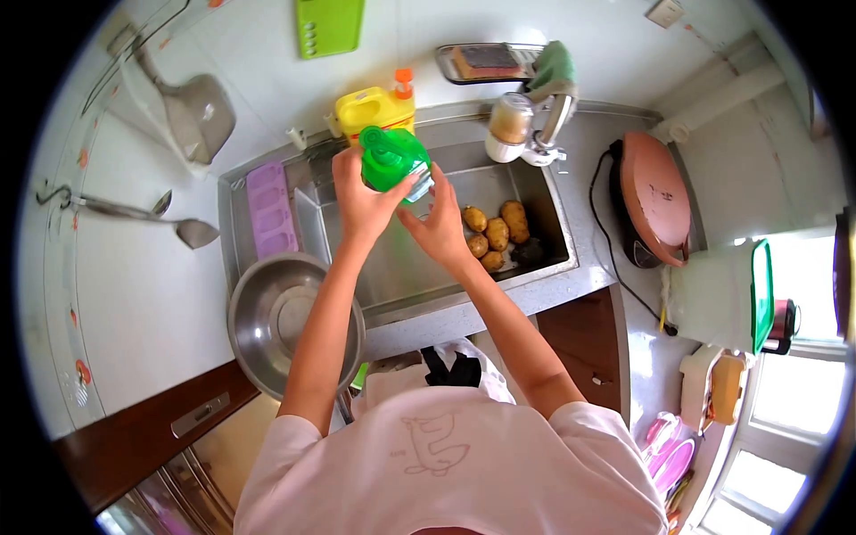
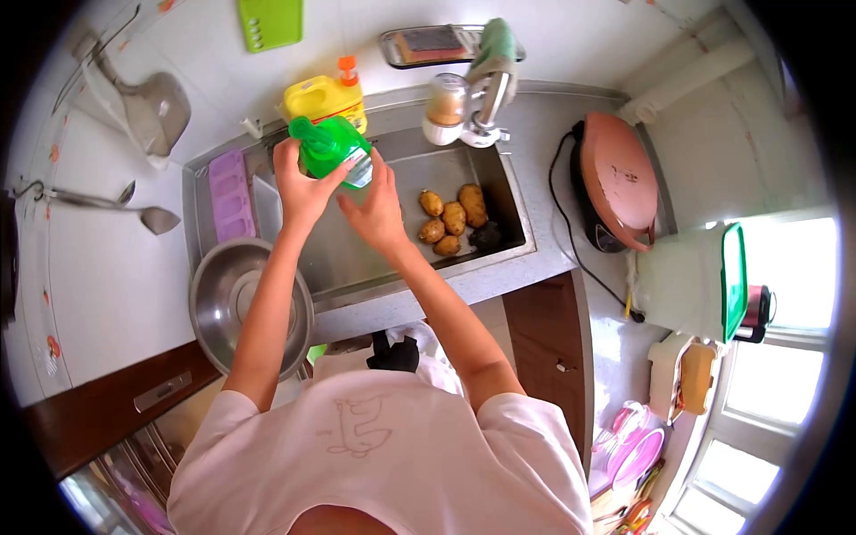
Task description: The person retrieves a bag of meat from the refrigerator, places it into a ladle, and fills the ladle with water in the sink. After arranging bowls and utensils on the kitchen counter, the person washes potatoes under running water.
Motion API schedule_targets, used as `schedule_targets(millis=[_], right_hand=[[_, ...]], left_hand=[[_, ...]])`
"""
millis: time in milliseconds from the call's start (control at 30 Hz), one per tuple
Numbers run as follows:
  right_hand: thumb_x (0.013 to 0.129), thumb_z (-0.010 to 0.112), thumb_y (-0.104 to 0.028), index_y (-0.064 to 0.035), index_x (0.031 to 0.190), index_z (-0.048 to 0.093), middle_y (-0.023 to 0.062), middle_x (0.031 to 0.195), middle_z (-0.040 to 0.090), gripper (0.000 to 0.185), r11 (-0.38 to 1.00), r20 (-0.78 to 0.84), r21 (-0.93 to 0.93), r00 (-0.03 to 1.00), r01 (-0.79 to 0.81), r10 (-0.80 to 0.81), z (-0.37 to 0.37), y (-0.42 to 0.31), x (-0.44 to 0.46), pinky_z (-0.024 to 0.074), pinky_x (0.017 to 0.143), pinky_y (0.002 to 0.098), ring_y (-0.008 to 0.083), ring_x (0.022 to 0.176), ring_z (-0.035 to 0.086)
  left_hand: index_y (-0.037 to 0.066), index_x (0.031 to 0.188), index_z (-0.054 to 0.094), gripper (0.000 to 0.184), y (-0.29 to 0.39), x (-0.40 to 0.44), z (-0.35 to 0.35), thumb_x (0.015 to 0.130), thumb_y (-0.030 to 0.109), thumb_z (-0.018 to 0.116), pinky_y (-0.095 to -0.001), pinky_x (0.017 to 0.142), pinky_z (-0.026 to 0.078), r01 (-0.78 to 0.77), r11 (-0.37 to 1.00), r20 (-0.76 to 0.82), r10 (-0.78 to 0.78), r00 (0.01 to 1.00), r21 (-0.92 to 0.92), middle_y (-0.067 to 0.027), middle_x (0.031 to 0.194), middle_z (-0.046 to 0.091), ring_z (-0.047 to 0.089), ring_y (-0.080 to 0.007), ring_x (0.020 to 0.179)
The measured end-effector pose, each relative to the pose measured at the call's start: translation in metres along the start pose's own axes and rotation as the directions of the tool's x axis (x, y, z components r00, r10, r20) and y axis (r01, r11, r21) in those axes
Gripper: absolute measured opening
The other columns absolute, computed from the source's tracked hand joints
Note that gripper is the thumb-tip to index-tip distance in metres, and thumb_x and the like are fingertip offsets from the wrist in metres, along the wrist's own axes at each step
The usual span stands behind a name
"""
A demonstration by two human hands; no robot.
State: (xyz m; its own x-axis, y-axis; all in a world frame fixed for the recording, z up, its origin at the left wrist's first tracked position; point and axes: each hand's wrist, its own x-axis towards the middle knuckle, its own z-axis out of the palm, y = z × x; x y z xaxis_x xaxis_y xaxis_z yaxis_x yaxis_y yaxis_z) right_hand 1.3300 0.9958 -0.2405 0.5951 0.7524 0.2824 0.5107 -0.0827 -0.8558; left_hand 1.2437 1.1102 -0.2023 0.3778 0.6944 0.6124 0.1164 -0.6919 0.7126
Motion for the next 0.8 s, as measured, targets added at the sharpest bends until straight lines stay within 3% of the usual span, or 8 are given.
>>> schedule_targets(millis=[100,367,467,500,533,600,633,800], right_hand=[[0.067,0.082,-0.017,0.0026,0.15,0.019,0.0289,0.14,0.04,0.106,0.975,-0.193,-0.222,0.981,-0.028,-0.015,-0.029,-0.001,-0.007,0.0373,0.107,0.0515,0.0473,0.13,0.038],[0.064,0.085,-0.021,0.003,0.144,0.031,0.0234,0.137,0.047,0.099,0.972,-0.343,-0.022,0.915,-0.236,0.214,-0.096,0.042,-0.083,0.0403,0.105,0.0445,0.0397,0.126,0.048],[0.063,0.086,-0.02,0.0021,0.142,0.034,0.0218,0.136,0.048,0.098,0.974,-0.428,-0.026,0.883,-0.225,0.192,-0.137,0.059,-0.087,0.0405,0.105,0.0437,0.039,0.126,0.048],[0.062,0.086,-0.018,0.0012,0.141,0.035,0.0216,0.135,0.049,0.097,0.983,-0.469,-0.102,0.879,-0.152,0.087,-0.157,0.066,-0.076,0.0411,0.105,0.0425,0.0375,0.125,0.05],[0.062,0.085,-0.018,0.0008,0.141,0.034,0.0217,0.133,0.049,0.096,0.962,-0.456,0.047,0.851,-0.268,0.26,-0.174,0.073,-0.067,0.0418,0.104,0.0419,0.0354,0.125,0.051],[0.062,0.085,-0.02,0.0012,0.141,0.033,0.022,0.132,0.05,0.097,0.976,-0.501,0.08,0.838,-0.205,0.217,-0.207,0.103,-0.034,0.0423,0.103,0.0409,0.0344,0.124,0.051],[0.062,0.085,-0.02,0.0018,0.141,0.033,0.0219,0.131,0.05,0.097,0.981,-0.528,0.007,0.832,-0.196,0.17,-0.221,0.113,-0.012,0.0425,0.103,0.0405,0.0344,0.123,0.051],[0.062,0.086,-0.021,0.0043,0.136,0.036,0.0217,0.125,0.052,0.092,0.972,-0.48,-0.043,0.858,-0.232,0.184,-0.256,0.192,0.1,0.0446,0.099,0.0405,0.0339,0.115,0.054]], left_hand=[[0.002,0.114,0.055,0.066,0.023,-0.006,0.028,0.061,0.021,0.09,-0.0439,0.09,0.044,0.021,0.999,0.095,-0.018,0.995,-0.037,-0.0158,0.108,0.055,0.053,-0.0341,0.104],[0.002,0.127,0.052,0.076,0.094,-0.074,0.079,0.065,0.027,0.088,-0.0459,0.096,0.043,0.0,0.989,0.389,0.058,0.919,-0.148,-0.017,0.12,0.054,0.052,-0.0353,0.113],[0.003,0.132,0.05,0.078,0.121,-0.077,0.102,0.069,0.031,0.087,-0.0452,0.101,0.042,0.021,0.968,0.455,0.098,0.885,-0.25,-0.0175,0.127,0.052,0.05,-0.0356,0.118],[0.003,0.135,0.049,0.072,0.129,-0.075,0.111,0.076,0.029,0.082,-0.0442,0.102,0.041,-0.011,0.959,0.449,0.142,0.882,-0.282,-0.018,0.131,0.051,0.049,-0.0355,0.122],[0.003,0.134,0.05,0.067,0.128,-0.079,0.12,0.078,0.027,0.08,-0.0437,0.102,0.041,0.005,0.964,0.462,0.123,0.878,-0.266,-0.0181,0.131,0.051,0.05,-0.0353,0.121],[0.004,0.132,0.052,0.059,0.119,-0.086,0.138,0.082,0.024,0.076,-0.0429,0.102,0.041,0.034,0.972,0.483,0.085,0.872,-0.233,-0.0182,0.13,0.051,0.05,-0.035,0.121],[0.004,0.126,0.057,0.045,0.124,-0.087,0.141,0.086,0.017,0.072,-0.0414,0.101,0.042,0.074,0.974,0.487,0.039,0.872,-0.212,-0.0174,0.127,0.054,0.053,-0.0338,0.118],[0.004,0.114,0.063,0.03,0.12,-0.109,0.148,0.087,0.013,0.07,-0.0385,0.094,0.046,0.255,0.963,0.484,-0.183,0.856,-0.087,-0.0138,0.12,0.059,0.057,-0.0298,0.111]])
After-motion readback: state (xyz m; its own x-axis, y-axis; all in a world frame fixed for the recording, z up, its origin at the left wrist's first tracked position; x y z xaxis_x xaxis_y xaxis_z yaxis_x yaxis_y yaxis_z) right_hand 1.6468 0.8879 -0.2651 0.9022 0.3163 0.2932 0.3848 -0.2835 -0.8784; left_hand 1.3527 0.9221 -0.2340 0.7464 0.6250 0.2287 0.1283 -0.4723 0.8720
